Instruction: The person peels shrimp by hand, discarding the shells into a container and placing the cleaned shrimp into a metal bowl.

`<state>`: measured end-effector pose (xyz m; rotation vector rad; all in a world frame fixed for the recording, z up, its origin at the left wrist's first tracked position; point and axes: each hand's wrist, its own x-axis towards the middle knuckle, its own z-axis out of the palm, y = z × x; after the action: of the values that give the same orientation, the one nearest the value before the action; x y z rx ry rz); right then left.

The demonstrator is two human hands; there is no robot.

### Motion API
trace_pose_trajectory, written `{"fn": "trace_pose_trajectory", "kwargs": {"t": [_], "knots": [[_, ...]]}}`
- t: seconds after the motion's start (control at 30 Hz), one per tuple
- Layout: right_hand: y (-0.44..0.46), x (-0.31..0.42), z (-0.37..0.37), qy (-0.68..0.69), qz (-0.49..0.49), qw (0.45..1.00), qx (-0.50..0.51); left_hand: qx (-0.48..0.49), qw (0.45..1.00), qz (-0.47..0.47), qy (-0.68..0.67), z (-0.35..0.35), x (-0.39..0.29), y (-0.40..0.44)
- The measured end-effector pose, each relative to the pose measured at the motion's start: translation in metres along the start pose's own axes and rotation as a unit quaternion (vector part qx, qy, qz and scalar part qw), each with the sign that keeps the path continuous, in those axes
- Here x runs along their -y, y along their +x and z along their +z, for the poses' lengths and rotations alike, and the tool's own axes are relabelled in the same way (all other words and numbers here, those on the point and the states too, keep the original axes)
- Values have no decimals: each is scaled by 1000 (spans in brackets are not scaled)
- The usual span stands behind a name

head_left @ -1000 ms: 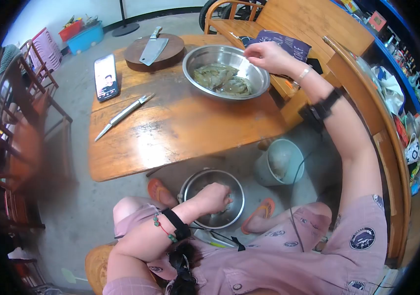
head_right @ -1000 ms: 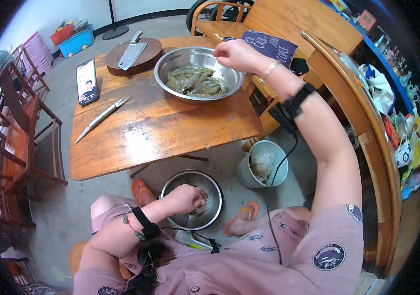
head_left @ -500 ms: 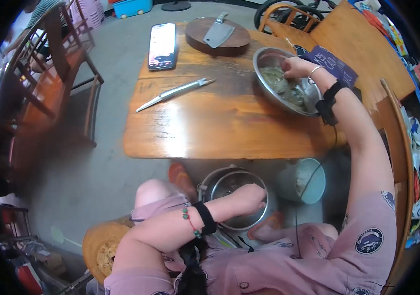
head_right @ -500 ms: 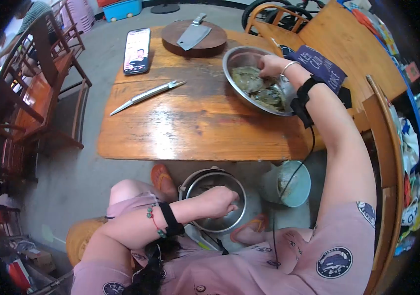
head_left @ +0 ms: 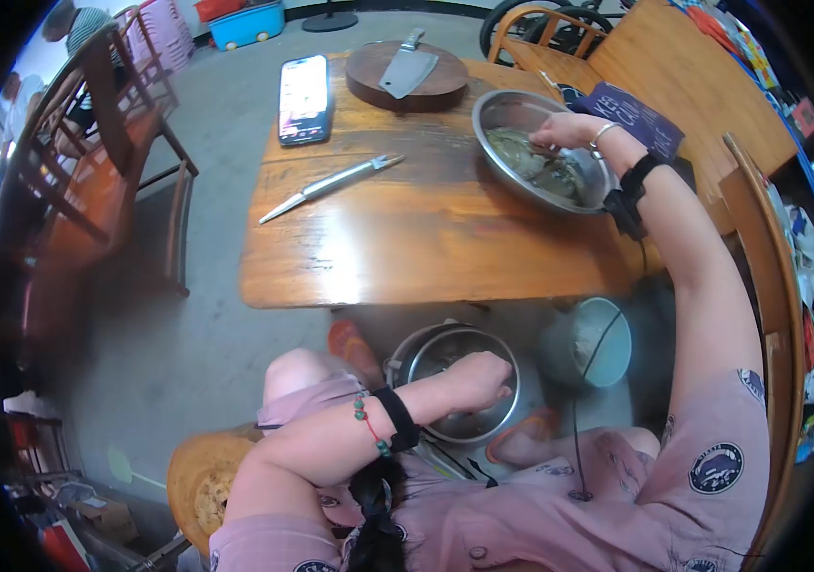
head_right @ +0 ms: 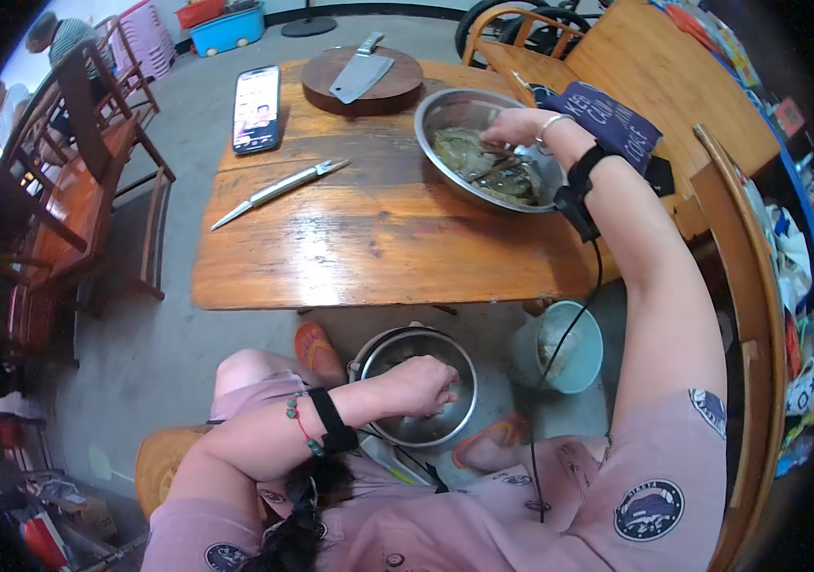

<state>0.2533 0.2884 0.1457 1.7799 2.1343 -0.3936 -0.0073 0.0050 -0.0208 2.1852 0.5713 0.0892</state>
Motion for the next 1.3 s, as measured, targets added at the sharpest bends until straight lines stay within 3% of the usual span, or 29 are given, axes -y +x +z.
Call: {"fn": "trace_pose_trajectory", "kwargs": {"t": [0.03, 0.1, 0.17, 0.3, 0.57, 0.7, 0.9, 0.97, 1.03, 1.1, 1.13, 1.17, 1.23, 1.3], "knots": [[0, -3, 0, 72, -10, 997, 4, 5, 1000, 8, 1, -1, 0, 0], [-3, 1, -4, 1, 0, 1000, 30, -4, 1000, -1, 5, -4, 0, 2], [-18, 18, -9, 41, 47, 997, 52, 5, 1000, 0, 1, -5, -1, 2], [-23, 20, -7, 115, 54, 989, 71, 7, 1000, -9, 6, -10, -3, 1], [-37, 30, 11, 147, 69, 987, -8, -7, 1000, 2, 14, -2, 10, 5], [-38, 21, 14, 178, 21, 984, 1, -7, 1000, -3, 27, -7, 11, 6], [-59, 11, 11, 253, 44, 966, -18, -19, 999, -2, 26, -5, 14, 6], [-70, 13, 13, 293, 113, 949, -12, -14, 999, 3, 35, -5, 11, 6], [-66, 3, 18, 213, 101, 970, -53, -11, 999, 7, 41, -5, 8, 6], [-48, -6, 23, 20, 0, 987, -157, -31, 999, 24, 24, -2, 10, 6], [-43, -9, 25, 14, -30, 980, -197, -34, 999, 23, 24, -1, 11, 7], [-36, -10, 25, 13, -31, 980, -196, -32, 999, 26, 25, 0, 12, 7], [-23, -2, 20, -7, 68, 990, -124, -32, 999, 26, 26, 0, 12, 5], [-18, 5, 18, -4, 75, 992, -106, -39, 999, 30, 18, -2, 10, 2]]}}
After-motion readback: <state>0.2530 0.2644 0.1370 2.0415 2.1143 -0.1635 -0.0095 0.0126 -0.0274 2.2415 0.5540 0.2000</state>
